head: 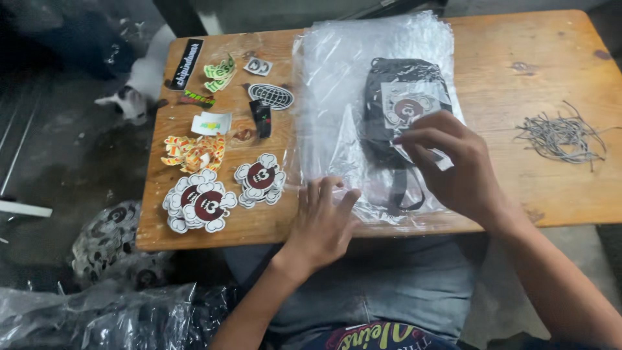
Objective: The person packages small black bags into plastic sleeves by hand, inserting items, adding stickers, and folding the plastic to seal it.
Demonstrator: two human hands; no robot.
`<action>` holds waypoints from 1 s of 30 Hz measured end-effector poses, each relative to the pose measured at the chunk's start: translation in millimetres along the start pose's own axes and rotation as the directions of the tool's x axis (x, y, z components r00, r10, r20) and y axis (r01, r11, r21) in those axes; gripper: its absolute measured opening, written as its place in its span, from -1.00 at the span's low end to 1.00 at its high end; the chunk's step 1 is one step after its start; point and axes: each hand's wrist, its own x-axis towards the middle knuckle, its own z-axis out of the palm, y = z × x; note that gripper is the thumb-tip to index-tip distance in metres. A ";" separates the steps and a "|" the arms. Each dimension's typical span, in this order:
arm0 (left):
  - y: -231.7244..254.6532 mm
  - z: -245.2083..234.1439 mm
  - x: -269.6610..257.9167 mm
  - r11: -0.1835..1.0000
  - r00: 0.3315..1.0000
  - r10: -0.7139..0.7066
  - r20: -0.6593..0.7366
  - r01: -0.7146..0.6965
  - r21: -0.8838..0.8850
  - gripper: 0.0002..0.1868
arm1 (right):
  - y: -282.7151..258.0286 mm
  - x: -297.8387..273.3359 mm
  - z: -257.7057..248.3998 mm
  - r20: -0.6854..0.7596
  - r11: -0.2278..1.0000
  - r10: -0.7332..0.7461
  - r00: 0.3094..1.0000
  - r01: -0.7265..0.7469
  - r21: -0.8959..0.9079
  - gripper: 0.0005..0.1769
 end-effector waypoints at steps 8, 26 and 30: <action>-5.2 24.4 39.0 0.986 0.972 0.156 -0.173 -0.145 0.078 -0.82 | 9.9 -97.6 -20.1 -0.136 0.989 0.091 0.987 -0.106 -0.107 -0.78; 37.5 -39.0 87.2 0.991 0.891 0.088 -0.446 -0.124 -0.053 -0.96 | 32.0 -68.9 60.2 0.024 0.897 -0.006 1.000 0.016 -0.441 -0.45; 39.5 -40.3 80.9 0.987 0.886 0.149 -0.439 -0.163 0.005 -0.95 | 68.1 -53.9 72.3 0.150 0.883 0.190 0.970 -0.102 -0.457 -0.07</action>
